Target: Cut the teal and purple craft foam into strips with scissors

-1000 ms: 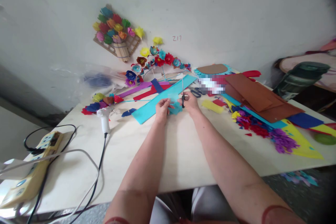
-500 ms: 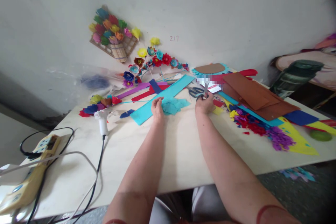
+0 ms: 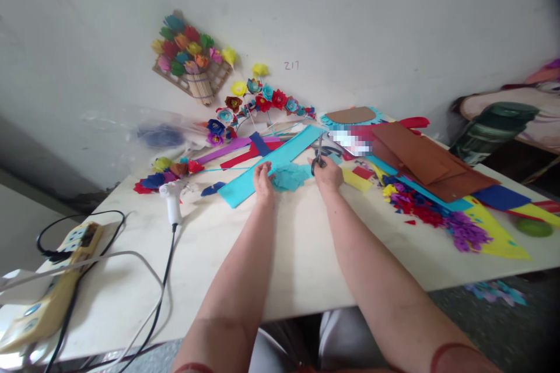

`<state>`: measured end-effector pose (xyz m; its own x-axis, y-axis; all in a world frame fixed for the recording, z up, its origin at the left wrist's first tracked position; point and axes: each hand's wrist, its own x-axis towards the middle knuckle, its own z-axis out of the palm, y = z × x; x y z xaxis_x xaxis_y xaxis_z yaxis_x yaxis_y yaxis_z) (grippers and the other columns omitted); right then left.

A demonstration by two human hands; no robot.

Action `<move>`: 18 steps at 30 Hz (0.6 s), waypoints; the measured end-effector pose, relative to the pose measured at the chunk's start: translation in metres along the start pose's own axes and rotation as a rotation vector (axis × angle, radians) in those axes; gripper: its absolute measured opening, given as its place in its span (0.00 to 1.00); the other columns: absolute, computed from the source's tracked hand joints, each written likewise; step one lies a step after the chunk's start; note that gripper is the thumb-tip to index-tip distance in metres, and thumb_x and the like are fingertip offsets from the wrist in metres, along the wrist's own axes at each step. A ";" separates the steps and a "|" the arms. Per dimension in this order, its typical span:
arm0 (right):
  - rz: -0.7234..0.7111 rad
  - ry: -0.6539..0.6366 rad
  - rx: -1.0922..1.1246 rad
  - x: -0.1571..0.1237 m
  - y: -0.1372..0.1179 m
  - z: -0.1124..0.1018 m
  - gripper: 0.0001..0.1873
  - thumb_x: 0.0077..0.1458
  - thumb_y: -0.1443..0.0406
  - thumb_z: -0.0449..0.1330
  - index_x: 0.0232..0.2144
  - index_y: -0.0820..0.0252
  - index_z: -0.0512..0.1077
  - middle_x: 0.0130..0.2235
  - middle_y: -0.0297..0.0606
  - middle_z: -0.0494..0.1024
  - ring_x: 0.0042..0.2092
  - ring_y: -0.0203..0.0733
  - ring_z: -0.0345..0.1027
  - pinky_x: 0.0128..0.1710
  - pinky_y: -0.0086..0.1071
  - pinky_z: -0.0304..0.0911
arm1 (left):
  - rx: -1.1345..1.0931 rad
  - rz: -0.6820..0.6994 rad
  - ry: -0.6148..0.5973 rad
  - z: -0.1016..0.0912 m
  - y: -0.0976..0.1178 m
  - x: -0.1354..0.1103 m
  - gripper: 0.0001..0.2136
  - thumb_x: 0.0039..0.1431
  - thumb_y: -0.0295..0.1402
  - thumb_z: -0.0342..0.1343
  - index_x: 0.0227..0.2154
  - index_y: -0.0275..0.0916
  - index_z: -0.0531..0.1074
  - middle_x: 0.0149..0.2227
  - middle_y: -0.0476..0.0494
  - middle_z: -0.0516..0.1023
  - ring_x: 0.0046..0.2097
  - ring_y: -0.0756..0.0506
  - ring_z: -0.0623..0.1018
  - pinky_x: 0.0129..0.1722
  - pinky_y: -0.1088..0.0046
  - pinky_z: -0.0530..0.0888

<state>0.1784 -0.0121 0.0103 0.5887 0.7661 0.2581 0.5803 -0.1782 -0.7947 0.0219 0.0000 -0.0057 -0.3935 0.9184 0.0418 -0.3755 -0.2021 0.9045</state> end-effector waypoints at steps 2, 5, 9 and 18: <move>-0.012 -0.033 -0.021 0.000 0.000 0.002 0.20 0.47 0.51 0.60 0.40 0.54 0.76 0.38 0.42 0.79 0.40 0.48 0.70 0.38 0.35 0.61 | 0.051 -0.009 0.046 0.001 0.001 0.000 0.07 0.51 0.37 0.53 0.30 0.39 0.66 0.40 0.41 0.75 0.41 0.46 0.75 0.31 0.75 0.70; -0.036 -0.086 -0.028 0.001 0.000 0.005 0.20 0.47 0.52 0.60 0.40 0.52 0.76 0.38 0.39 0.79 0.42 0.47 0.70 0.39 0.35 0.62 | 0.165 -0.006 0.080 0.001 -0.001 0.001 0.07 0.54 0.36 0.48 0.32 0.39 0.65 0.40 0.40 0.75 0.38 0.48 0.75 0.28 0.76 0.70; -0.070 -0.150 0.011 0.001 0.001 0.011 0.18 0.46 0.53 0.60 0.39 0.52 0.76 0.37 0.38 0.79 0.41 0.46 0.70 0.38 0.34 0.62 | 0.363 0.022 0.114 -0.002 0.001 -0.001 0.09 0.57 0.37 0.44 0.33 0.39 0.65 0.38 0.41 0.77 0.36 0.48 0.76 0.31 0.74 0.71; -0.041 -0.242 0.039 0.000 -0.002 0.013 0.20 0.48 0.53 0.59 0.43 0.50 0.75 0.35 0.36 0.78 0.36 0.42 0.72 0.36 0.32 0.63 | 1.036 0.017 0.267 -0.001 0.023 -0.019 0.14 0.61 0.40 0.41 0.38 0.44 0.70 0.38 0.43 0.78 0.44 0.42 0.76 0.42 0.65 0.68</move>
<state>0.1704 -0.0037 0.0048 0.4106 0.8984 0.1555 0.5764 -0.1235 -0.8078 0.0201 -0.0227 0.0139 -0.6104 0.7883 0.0776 0.4781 0.2885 0.8296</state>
